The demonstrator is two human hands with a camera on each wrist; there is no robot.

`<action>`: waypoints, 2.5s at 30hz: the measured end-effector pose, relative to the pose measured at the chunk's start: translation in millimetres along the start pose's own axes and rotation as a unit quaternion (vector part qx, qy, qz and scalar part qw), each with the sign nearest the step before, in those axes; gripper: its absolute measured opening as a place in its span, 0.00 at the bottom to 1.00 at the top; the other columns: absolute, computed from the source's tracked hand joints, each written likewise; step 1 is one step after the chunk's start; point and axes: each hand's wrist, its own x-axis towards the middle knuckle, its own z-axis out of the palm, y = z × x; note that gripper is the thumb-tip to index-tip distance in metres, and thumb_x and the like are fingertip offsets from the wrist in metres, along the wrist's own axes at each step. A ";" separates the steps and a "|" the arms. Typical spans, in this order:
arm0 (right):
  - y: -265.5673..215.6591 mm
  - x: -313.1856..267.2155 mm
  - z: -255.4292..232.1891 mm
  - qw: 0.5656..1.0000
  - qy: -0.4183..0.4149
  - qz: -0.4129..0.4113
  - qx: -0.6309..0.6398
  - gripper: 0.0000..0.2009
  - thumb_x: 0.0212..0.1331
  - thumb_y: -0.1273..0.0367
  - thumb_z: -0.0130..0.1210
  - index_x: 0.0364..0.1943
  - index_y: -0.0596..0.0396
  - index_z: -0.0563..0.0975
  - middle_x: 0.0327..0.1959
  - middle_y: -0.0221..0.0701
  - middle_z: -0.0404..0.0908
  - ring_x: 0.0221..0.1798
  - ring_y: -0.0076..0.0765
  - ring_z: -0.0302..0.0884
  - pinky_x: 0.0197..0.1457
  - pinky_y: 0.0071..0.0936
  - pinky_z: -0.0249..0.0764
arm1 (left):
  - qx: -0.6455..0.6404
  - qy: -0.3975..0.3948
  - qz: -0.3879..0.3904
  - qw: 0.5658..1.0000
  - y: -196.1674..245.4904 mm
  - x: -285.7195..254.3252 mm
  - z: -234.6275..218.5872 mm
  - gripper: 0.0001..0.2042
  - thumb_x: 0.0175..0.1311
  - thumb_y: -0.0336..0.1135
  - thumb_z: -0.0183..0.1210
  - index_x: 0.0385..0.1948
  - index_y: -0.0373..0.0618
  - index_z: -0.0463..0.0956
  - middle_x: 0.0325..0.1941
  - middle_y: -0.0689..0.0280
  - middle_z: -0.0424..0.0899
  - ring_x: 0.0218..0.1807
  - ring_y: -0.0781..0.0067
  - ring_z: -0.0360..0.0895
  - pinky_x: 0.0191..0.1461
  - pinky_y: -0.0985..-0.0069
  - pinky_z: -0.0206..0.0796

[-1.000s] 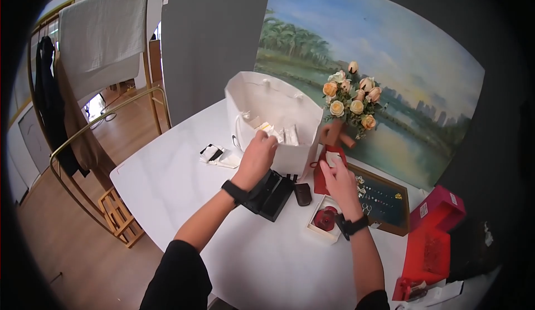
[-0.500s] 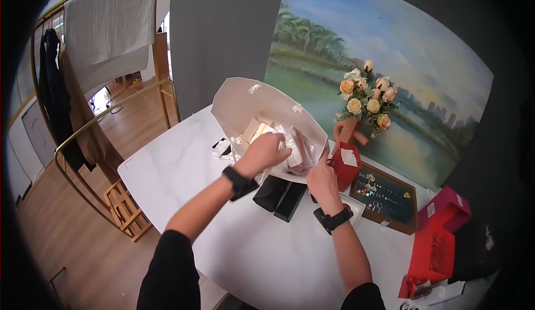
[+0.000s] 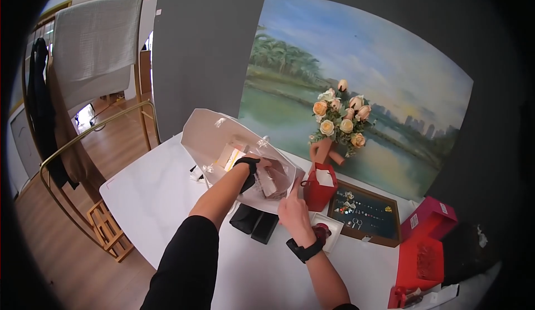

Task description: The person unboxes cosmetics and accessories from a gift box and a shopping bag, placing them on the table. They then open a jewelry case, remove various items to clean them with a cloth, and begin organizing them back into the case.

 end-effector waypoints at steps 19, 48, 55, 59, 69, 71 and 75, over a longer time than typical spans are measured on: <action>-20.5 15.0 -23.1 0.989 -0.017 0.078 0.128 0.27 0.63 0.71 0.39 0.64 0.62 0.45 0.32 0.57 0.79 0.21 0.54 0.79 0.25 0.39 0.80 | -0.277 0.103 -0.027 0.955 19.6 -325.5 -204.6 0.14 0.55 0.37 0.63 0.40 0.38 0.76 0.32 0.69 0.79 0.33 0.83 0.76 0.30 0.85 0.68; -21.3 14.8 -28.2 0.988 -0.048 0.086 0.122 0.35 0.60 0.70 0.44 0.67 0.60 0.39 0.28 0.54 0.80 0.20 0.51 0.79 0.28 0.40 0.79 | 0.034 0.083 -0.037 0.995 55.6 -122.4 -126.0 0.15 0.54 0.32 0.57 0.42 0.34 0.78 0.36 0.53 0.82 0.32 0.58 0.82 0.35 0.69 0.75; -14.5 7.6 -24.7 0.985 -0.053 0.046 0.159 0.34 0.60 0.70 0.46 0.66 0.67 0.43 0.20 0.50 0.78 0.21 0.51 0.79 0.28 0.39 0.77 | 0.192 0.026 -0.161 0.968 -38.0 7.3 -51.0 0.28 0.41 0.47 0.67 0.44 0.38 0.78 0.41 0.53 0.82 0.39 0.61 0.82 0.38 0.74 0.73; -13.3 7.3 -24.4 0.982 -0.061 0.041 0.172 0.34 0.60 0.71 0.45 0.66 0.69 0.42 0.19 0.49 0.78 0.19 0.49 0.79 0.27 0.38 0.77 | 0.180 0.043 -0.196 0.963 -29.2 0.5 -45.9 0.28 0.39 0.46 0.66 0.48 0.47 0.78 0.46 0.57 0.81 0.48 0.62 0.79 0.49 0.71 0.71; -18.9 12.6 -25.0 0.983 -0.058 0.062 0.164 0.34 0.61 0.70 0.45 0.66 0.68 0.41 0.24 0.49 0.79 0.18 0.46 0.79 0.26 0.36 0.78 | 0.106 0.098 -0.210 0.967 -37.5 2.8 -31.5 0.32 0.39 0.41 0.65 0.54 0.47 0.72 0.49 0.52 0.79 0.51 0.56 0.77 0.55 0.70 0.70; -21.6 13.7 -26.3 0.983 -0.056 0.061 0.165 0.34 0.61 0.70 0.45 0.67 0.67 0.41 0.26 0.51 0.80 0.19 0.46 0.79 0.26 0.36 0.78 | 0.061 0.151 -0.218 0.962 -35.4 -1.3 -29.5 0.33 0.42 0.40 0.64 0.56 0.43 0.67 0.50 0.50 0.78 0.53 0.54 0.76 0.56 0.68 0.69; -23.8 12.2 -25.8 0.984 -0.059 0.058 0.155 0.34 0.61 0.69 0.45 0.66 0.67 0.41 0.30 0.54 0.79 0.19 0.48 0.79 0.26 0.36 0.79 | 0.063 0.145 -0.265 0.951 -13.7 -15.3 -22.4 0.53 0.33 0.51 0.73 0.63 0.41 0.49 0.63 0.46 0.63 0.61 0.46 0.69 0.61 0.57 0.65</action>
